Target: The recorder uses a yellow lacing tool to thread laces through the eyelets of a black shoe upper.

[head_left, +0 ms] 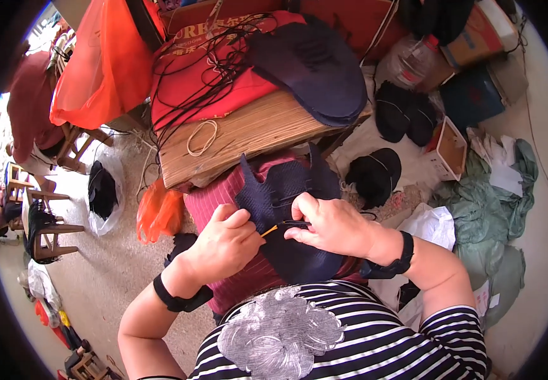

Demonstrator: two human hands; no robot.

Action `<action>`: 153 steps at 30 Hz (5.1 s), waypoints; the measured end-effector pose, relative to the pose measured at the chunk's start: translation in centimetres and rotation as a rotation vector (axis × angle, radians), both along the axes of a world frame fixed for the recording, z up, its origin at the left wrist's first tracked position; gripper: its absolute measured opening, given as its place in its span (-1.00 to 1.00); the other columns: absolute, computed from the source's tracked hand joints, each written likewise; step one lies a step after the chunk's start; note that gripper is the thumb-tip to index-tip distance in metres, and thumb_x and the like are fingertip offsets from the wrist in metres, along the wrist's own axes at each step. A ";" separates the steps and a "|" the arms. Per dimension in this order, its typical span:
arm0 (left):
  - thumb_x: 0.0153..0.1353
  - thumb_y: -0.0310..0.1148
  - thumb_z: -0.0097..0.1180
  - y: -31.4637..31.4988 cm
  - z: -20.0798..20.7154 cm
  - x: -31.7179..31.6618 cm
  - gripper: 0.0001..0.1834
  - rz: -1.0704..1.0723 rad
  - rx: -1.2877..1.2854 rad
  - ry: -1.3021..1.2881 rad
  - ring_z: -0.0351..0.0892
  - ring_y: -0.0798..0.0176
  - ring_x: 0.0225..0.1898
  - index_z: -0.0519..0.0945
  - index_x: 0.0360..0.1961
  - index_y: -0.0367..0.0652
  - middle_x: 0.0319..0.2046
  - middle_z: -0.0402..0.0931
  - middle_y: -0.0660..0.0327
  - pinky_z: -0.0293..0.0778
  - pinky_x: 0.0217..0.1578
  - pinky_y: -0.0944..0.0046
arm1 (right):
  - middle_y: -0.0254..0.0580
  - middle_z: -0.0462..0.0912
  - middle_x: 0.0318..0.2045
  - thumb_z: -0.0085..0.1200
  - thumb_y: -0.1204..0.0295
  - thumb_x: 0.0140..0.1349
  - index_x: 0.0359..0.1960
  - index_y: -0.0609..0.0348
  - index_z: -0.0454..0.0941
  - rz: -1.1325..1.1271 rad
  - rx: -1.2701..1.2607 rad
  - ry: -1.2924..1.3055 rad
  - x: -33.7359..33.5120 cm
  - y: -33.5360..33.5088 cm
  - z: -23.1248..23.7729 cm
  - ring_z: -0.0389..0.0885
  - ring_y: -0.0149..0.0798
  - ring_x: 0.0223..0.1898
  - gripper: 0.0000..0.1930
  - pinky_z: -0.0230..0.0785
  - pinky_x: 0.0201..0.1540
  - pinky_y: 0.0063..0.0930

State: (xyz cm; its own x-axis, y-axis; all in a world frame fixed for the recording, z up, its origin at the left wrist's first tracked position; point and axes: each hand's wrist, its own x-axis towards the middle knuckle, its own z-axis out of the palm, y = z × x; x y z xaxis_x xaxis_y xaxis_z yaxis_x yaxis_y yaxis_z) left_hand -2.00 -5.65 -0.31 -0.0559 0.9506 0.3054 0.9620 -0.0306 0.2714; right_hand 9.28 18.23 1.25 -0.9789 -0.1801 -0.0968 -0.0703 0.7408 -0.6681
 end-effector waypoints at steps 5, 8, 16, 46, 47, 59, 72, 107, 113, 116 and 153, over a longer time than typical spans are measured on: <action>0.01 -0.30 0.34 -0.4 0.9 0.1 -0.84 -0.010 -0.077 -0.035 0.38 0.22 -0.25 0.58 -0.53 -0.05 -0.51 0.40 0.36 0.31 -0.14 0.14 | -0.27 0.57 -0.56 0.39 0.11 0.22 -0.16 0.11 0.41 -0.041 -0.027 0.056 0.6 -0.1 -0.9 0.63 -0.21 -0.55 -0.55 0.47 -0.46 -0.31; 0.07 -0.29 0.33 -0.4 1.1 0.2 -0.82 -0.019 -0.111 -0.012 0.38 0.23 -0.25 0.56 -0.54 -0.05 -0.51 0.42 0.36 0.31 -0.16 0.14 | -0.28 0.55 -0.56 0.39 0.11 0.21 -0.16 0.12 0.41 -0.038 -0.034 0.065 0.6 -0.3 -0.6 0.63 -0.20 -0.55 -0.55 0.47 -0.46 -0.32; 0.25 -0.27 0.31 3.3 -0.4 -0.2 -0.66 0.121 -0.051 -0.292 0.49 0.08 -0.46 0.42 -0.55 -0.08 -0.58 0.43 0.22 0.30 -0.34 0.07 | -0.11 0.65 -0.44 0.40 0.18 0.17 -0.14 0.15 0.37 0.001 0.004 0.070 0.4 0.2 -0.5 0.73 0.03 -0.44 -0.53 0.56 -0.42 -0.16; 0.58 -0.22 -0.08 -15.7 -1.9 -1.1 -0.71 1.143 0.405 -1.630 0.34 0.50 -0.69 0.57 -0.01 -0.20 -0.60 0.48 0.36 0.28 -0.61 0.53 | -0.04 0.40 0.14 0.48 0.14 0.07 0.25 0.17 0.42 -0.094 0.043 0.378 5.0 2.3 -1.9 0.45 0.01 0.17 -0.25 0.33 0.28 -0.12; 0.58 -0.24 -0.08 -15.9 -1.7 -0.8 -0.68 1.185 0.335 -1.530 0.38 0.50 -0.67 0.58 0.08 -0.23 -0.59 0.50 0.36 0.33 -0.58 0.54 | -0.04 0.40 0.14 0.48 0.14 0.07 0.25 0.18 0.41 -0.103 0.014 0.360 4.9 2.3 -2.0 0.45 0.00 0.17 -0.24 0.33 0.28 -0.13; 0.54 -0.28 -0.05 -16.1 -2.8 -2.3 -0.55 0.724 0.968 -1.942 0.66 0.41 -0.24 0.35 0.36 -0.23 0.02 0.67 0.14 0.55 -0.15 0.37 | 0.03 0.36 0.19 0.47 0.13 0.11 0.29 0.22 0.31 -0.178 -0.090 0.256 5.4 2.8 -2.6 0.40 0.09 0.24 -0.19 0.30 0.33 -0.10; 0.57 -0.32 -0.06 -1.4 2.4 5.0 -0.73 0.665 -0.134 -1.297 0.64 0.27 -0.57 0.55 -0.22 -0.29 -0.47 0.71 0.08 0.56 -0.53 0.28 | -0.23 0.60 0.07 0.16 0.48 0.43 0.26 0.32 0.39 -0.545 -1.332 -0.260 3.8 2.7 -2.9 0.59 -0.42 0.05 -0.58 0.49 0.17 -0.46; 0.38 -0.29 0.15 1.9 2.7 4.1 -0.72 0.560 -0.285 -0.562 0.61 -0.18 -0.55 0.49 -0.45 -0.19 -0.65 0.49 -0.07 0.48 -0.55 -0.06 | 0.00 0.49 -0.02 0.26 0.53 0.22 0.21 0.25 0.36 -0.449 0.114 0.616 2.2 1.1 -2.9 0.56 0.06 -0.07 -0.47 0.41 0.03 -0.11; 0.38 -0.31 0.15 2.0 3.2 4.4 -0.74 0.591 -0.314 -0.543 0.60 -0.22 -0.52 0.52 -0.44 -0.23 -0.62 0.48 -0.10 0.45 -0.52 -0.06 | -0.11 0.49 -0.07 0.40 0.52 0.15 0.12 0.20 0.52 -0.140 -0.097 0.513 3.4 1.5 -2.7 0.55 -0.12 -0.10 -0.52 0.47 0.01 -0.32; 0.37 -0.31 0.15 2.2 3.4 4.8 -0.73 0.618 -0.365 -0.522 0.60 -0.22 -0.52 0.52 -0.46 -0.23 -0.62 0.48 -0.11 0.45 -0.52 -0.07 | -0.13 0.49 -0.08 0.40 0.50 0.17 0.09 0.16 0.53 -0.195 -0.184 0.445 3.6 1.6 -3.3 0.57 -0.20 -0.14 -0.55 0.50 -0.07 -0.40; 0.14 -0.19 0.33 1.8 2.5 5.4 -0.32 0.023 -0.251 -0.153 0.43 -0.01 0.34 0.53 0.29 -0.18 0.43 0.33 -0.01 0.42 0.31 0.12 | -0.15 0.71 -0.32 0.01 0.58 0.46 -0.18 0.32 0.50 -0.318 -0.707 -0.176 2.7 6.0 -2.3 0.76 -0.37 -0.32 -0.94 0.66 -0.22 -0.49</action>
